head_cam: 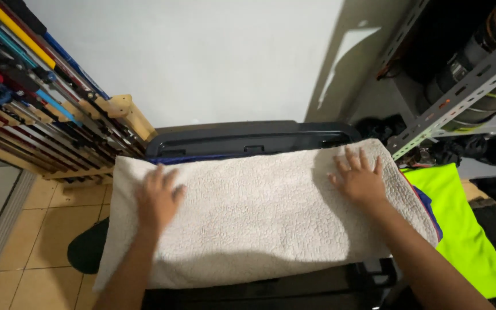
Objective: Folding a large white and blue fleece blanket or fabric on top of a plastic storage bin.
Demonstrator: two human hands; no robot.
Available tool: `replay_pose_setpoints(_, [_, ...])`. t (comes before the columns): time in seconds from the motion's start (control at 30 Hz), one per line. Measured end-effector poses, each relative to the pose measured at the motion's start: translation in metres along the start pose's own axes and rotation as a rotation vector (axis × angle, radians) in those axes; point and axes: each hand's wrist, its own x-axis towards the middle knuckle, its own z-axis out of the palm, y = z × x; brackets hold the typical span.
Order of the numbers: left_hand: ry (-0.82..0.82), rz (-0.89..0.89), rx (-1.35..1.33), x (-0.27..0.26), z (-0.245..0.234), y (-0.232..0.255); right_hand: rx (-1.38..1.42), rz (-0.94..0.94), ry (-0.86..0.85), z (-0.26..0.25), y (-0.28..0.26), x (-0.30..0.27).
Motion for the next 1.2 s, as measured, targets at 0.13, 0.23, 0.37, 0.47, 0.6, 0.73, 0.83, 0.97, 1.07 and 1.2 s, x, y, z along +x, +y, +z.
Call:
replay_pose_setpoints(0.13, [-0.163, -0.212, -0.026, 0.002, 0.029, -0.039, 0.097, 0.070, -0.003, 0.014, 0.034, 0.001])
replay_pose_setpoints(0.23, [-0.249, -0.278, -0.048, 0.008, 0.022, -0.039, 0.327, 0.027, 0.088, 0.047, 0.062, 0.018])
replay_pose_setpoints(0.37, [-0.252, -0.296, -0.075, 0.005, 0.026, -0.037, 0.697, 0.017, 0.340, 0.072, 0.071, 0.029])
replay_pose_setpoints(0.47, [-0.232, -0.293, -0.055, 0.003, 0.029, -0.038, 0.634, 0.001, 0.416, 0.077, 0.072, 0.031])
replay_pose_setpoints(0.6, [-0.251, -0.287, -0.059, 0.008, 0.038, -0.039, 0.537, 0.036, 0.410, 0.072, 0.061, 0.024])
replay_pose_setpoints(0.73, [-0.236, -0.334, 0.004, 0.007, 0.042, -0.009, 0.144, 0.155, 0.282, 0.085, 0.034, 0.039])
replay_pose_setpoints(0.83, [-0.193, -0.328, -0.116, 0.002, -0.032, 0.074, 0.029, 0.118, 0.230, 0.071, -0.031, 0.026])
replay_pose_setpoints(0.97, [-0.081, 0.144, -0.179, -0.088, -0.014, 0.122, 0.277, -0.324, -0.013, -0.051, -0.117, -0.101])
replay_pose_setpoints(1.07, [-0.331, -0.071, -0.390, -0.120, -0.010, 0.073, 0.239, -0.303, 0.274, 0.044, -0.073, -0.088])
replay_pose_setpoints(1.2, [-0.581, -0.548, -0.591, -0.126, -0.070, -0.009, 0.365, 0.059, 0.448, 0.082, 0.070, -0.098])
